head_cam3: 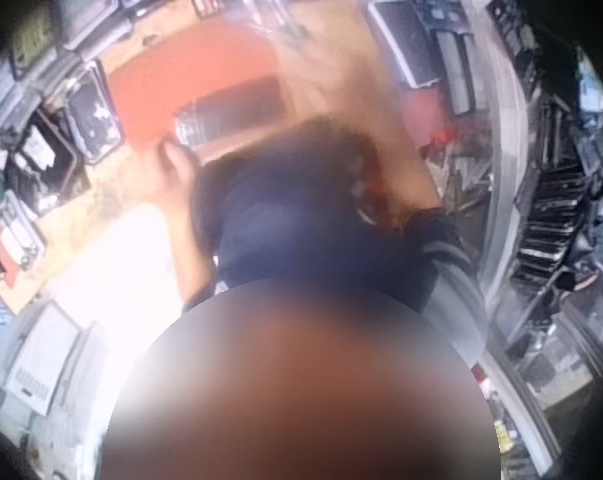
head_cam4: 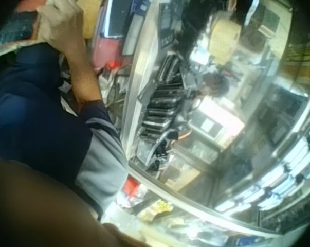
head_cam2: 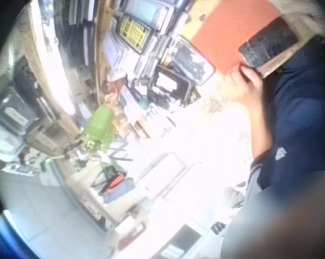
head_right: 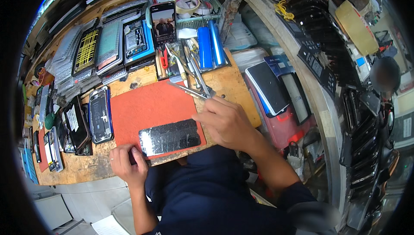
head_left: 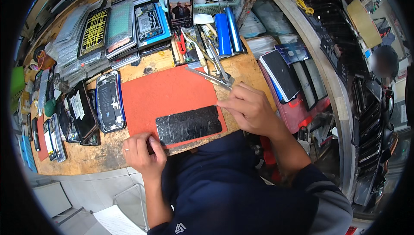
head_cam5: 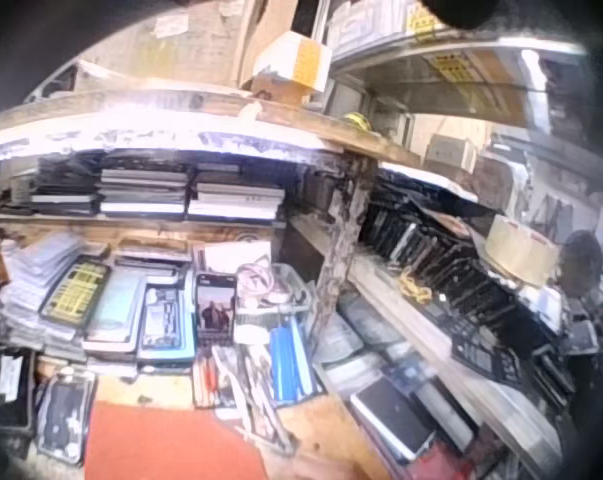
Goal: The person applies adhesive tape to a black smartphone back cover, then walks to a nearby counter to plug in a phone and returns to the workbench. They handle several disassembled phones and place the taped back cover on the table.
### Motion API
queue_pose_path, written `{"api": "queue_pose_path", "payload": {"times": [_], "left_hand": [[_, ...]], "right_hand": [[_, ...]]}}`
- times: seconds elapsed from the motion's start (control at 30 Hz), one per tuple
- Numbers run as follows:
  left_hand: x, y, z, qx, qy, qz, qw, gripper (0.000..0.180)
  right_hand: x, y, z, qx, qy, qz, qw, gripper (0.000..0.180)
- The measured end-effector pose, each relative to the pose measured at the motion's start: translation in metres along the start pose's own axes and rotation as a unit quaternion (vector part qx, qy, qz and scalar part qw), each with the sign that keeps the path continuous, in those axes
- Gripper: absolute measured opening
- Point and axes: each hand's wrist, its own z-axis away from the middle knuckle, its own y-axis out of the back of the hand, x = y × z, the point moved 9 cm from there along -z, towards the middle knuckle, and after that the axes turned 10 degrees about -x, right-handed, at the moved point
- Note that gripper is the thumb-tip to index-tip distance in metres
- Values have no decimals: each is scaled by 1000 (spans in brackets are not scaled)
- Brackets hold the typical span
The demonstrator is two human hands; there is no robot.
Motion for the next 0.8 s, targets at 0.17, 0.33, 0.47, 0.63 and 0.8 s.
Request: {"api": "queue_pose_path", "payload": {"times": [0.17, 0.33, 0.47, 0.63, 0.8], "left_hand": [[-4, 1, 2, 2, 1, 4, 1000, 11], [-3, 2, 2, -3, 0, 2, 1000, 11], [-4, 2, 2, -12, 9, 15, 1000, 11], [-3, 1, 1, -3, -2, 1, 1000, 11], [-3, -4, 0, -11, -3, -12, 1000, 11]], "right_hand": [[-33, -47, -54, -2, 88, -29, 996, 9], [-55, -91, -72, -35, 121, -22, 992, 6], [-19, -59, -29, -37, 71, -6, 997, 11], [32, 16, 43, -11, -64, -11, 998, 20], [32, 25, 55, 36, -90, -24, 995, 24]]}}
